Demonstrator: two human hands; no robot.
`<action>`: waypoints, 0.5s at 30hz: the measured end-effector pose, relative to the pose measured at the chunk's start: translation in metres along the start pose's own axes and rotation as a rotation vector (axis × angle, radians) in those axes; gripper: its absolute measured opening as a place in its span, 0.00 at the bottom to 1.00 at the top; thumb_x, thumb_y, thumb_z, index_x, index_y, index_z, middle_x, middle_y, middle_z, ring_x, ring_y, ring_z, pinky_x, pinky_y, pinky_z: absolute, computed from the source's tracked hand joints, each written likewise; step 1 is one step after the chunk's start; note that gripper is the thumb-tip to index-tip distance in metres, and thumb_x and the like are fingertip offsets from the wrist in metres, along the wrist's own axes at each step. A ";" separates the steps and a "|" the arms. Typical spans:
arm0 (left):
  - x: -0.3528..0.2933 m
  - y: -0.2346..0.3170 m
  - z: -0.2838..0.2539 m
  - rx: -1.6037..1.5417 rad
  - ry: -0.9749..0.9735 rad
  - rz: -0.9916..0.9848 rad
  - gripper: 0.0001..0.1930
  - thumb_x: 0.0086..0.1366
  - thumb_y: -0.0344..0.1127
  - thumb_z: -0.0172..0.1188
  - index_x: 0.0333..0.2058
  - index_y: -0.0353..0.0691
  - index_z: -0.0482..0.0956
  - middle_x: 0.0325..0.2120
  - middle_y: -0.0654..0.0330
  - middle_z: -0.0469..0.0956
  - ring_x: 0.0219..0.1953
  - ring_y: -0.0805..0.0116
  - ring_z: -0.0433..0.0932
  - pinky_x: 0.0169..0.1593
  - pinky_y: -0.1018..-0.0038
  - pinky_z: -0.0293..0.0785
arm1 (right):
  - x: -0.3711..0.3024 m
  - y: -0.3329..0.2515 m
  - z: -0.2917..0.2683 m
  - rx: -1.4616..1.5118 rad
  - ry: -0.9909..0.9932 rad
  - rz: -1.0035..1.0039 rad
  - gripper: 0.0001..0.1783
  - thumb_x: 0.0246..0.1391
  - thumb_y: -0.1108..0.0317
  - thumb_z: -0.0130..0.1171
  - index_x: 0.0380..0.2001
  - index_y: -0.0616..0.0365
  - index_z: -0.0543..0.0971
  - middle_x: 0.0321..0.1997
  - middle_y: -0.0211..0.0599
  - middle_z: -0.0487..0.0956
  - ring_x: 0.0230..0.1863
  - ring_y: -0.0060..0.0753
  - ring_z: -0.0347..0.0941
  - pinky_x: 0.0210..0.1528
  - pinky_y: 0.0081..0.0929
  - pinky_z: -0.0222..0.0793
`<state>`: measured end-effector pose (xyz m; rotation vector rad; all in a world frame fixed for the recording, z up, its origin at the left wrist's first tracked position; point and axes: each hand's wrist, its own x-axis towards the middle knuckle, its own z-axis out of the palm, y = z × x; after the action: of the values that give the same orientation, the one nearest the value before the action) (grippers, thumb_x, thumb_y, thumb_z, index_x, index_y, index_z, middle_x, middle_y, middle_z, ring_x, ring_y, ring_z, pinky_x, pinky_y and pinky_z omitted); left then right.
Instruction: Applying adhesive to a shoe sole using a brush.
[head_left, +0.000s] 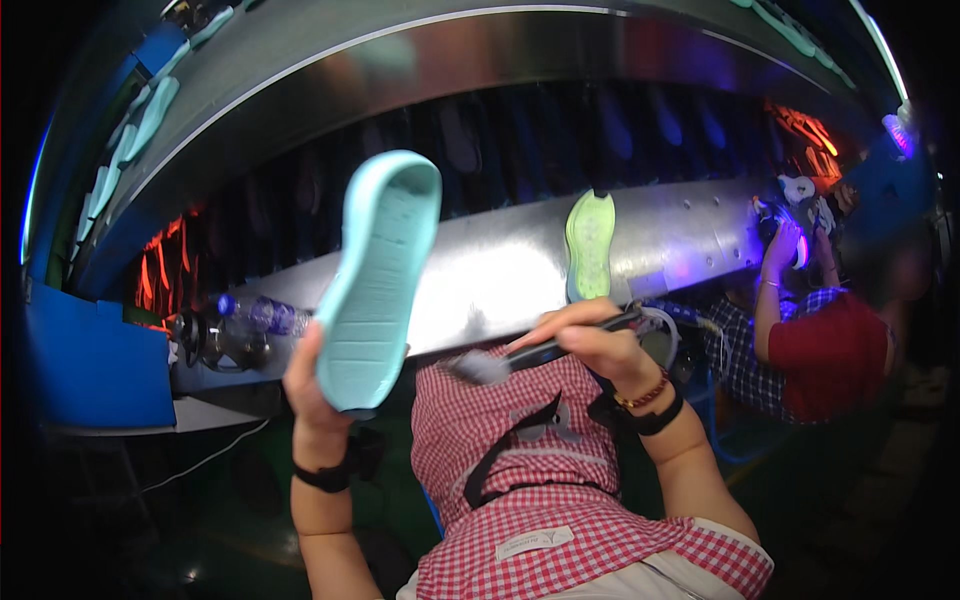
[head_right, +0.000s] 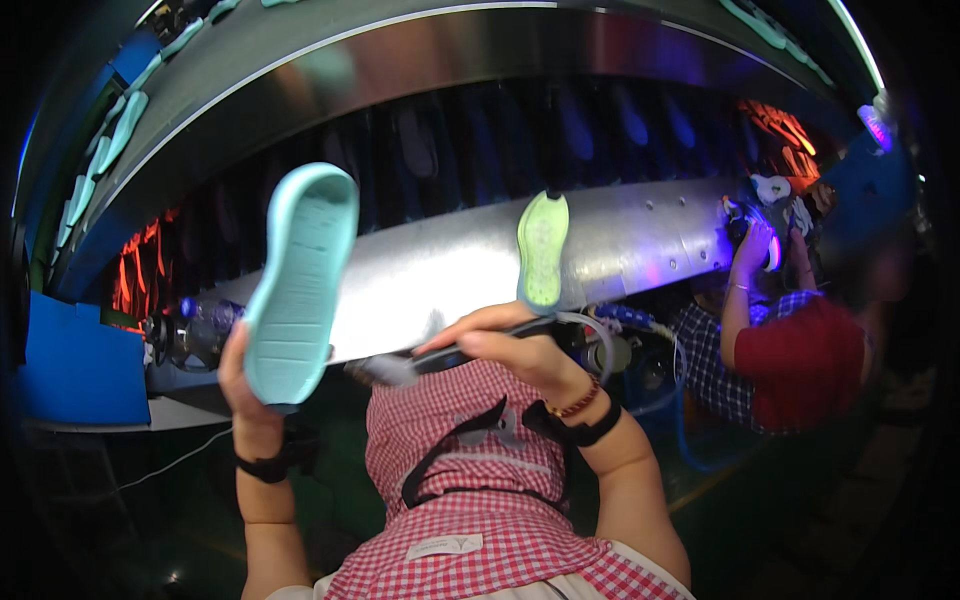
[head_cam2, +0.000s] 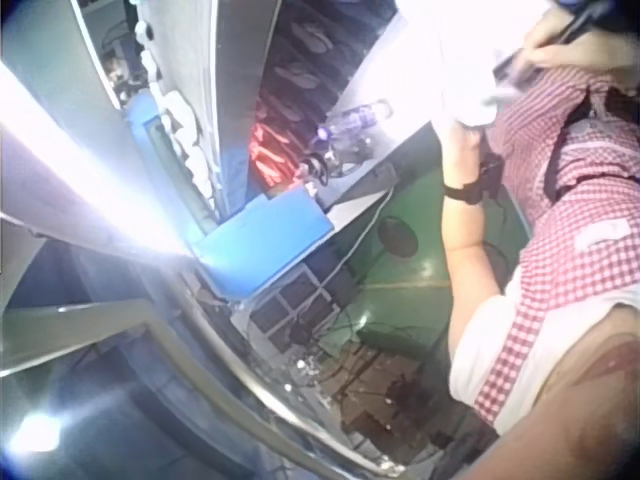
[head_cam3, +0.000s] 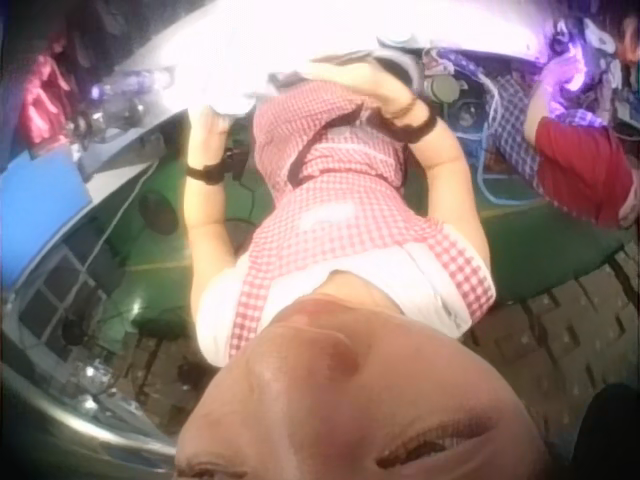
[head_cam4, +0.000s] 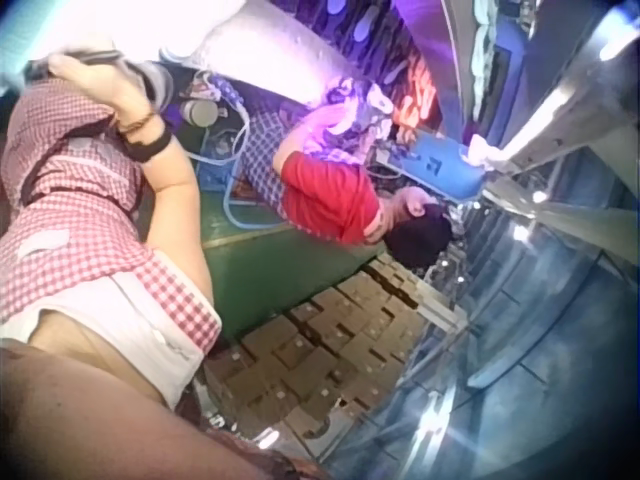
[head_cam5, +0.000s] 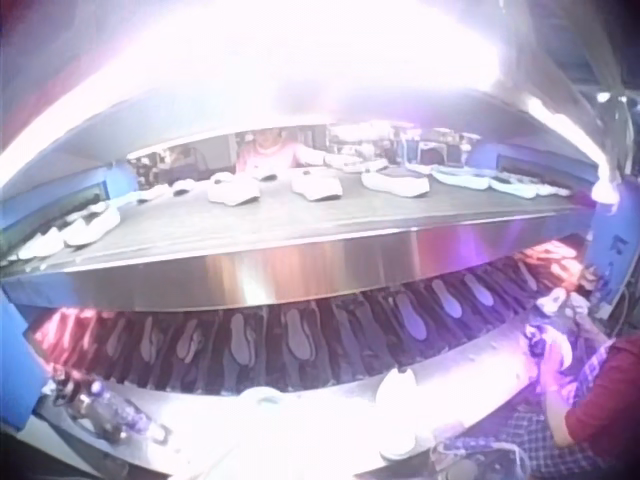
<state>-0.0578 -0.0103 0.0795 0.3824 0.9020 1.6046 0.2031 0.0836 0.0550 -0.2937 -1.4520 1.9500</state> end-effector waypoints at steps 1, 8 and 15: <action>0.002 0.017 0.010 0.080 -0.032 0.090 0.28 0.65 0.50 0.34 0.51 0.28 0.64 0.43 0.43 0.72 0.38 0.47 0.76 0.42 0.52 0.74 | -0.005 -0.002 -0.007 0.117 0.090 -0.031 0.17 0.53 0.67 0.48 0.39 0.71 0.76 0.39 0.49 0.78 0.37 0.30 0.74 0.44 0.21 0.68; 0.101 0.176 0.035 -0.157 -0.149 0.408 0.27 0.66 0.45 0.33 0.57 0.30 0.55 0.56 0.41 0.57 0.60 0.46 0.56 0.58 0.42 0.53 | -0.009 0.007 -0.021 -0.170 0.375 -0.081 0.15 0.54 0.75 0.47 0.45 0.69 0.73 0.48 0.49 0.74 0.41 0.30 0.74 0.45 0.23 0.70; 0.221 0.247 0.039 0.026 0.356 0.404 0.43 0.58 0.49 0.50 0.62 0.34 0.36 0.63 0.53 0.44 0.65 0.61 0.47 0.64 0.60 0.38 | 0.002 0.000 -0.031 -1.200 0.418 -0.586 0.19 0.36 0.82 0.58 0.38 0.67 0.76 0.45 0.52 0.75 0.40 0.44 0.75 0.42 0.29 0.71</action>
<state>-0.2562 0.2101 0.2337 0.3145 1.1678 2.0766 0.2188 0.1083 0.0440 -0.6456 -1.9421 0.3657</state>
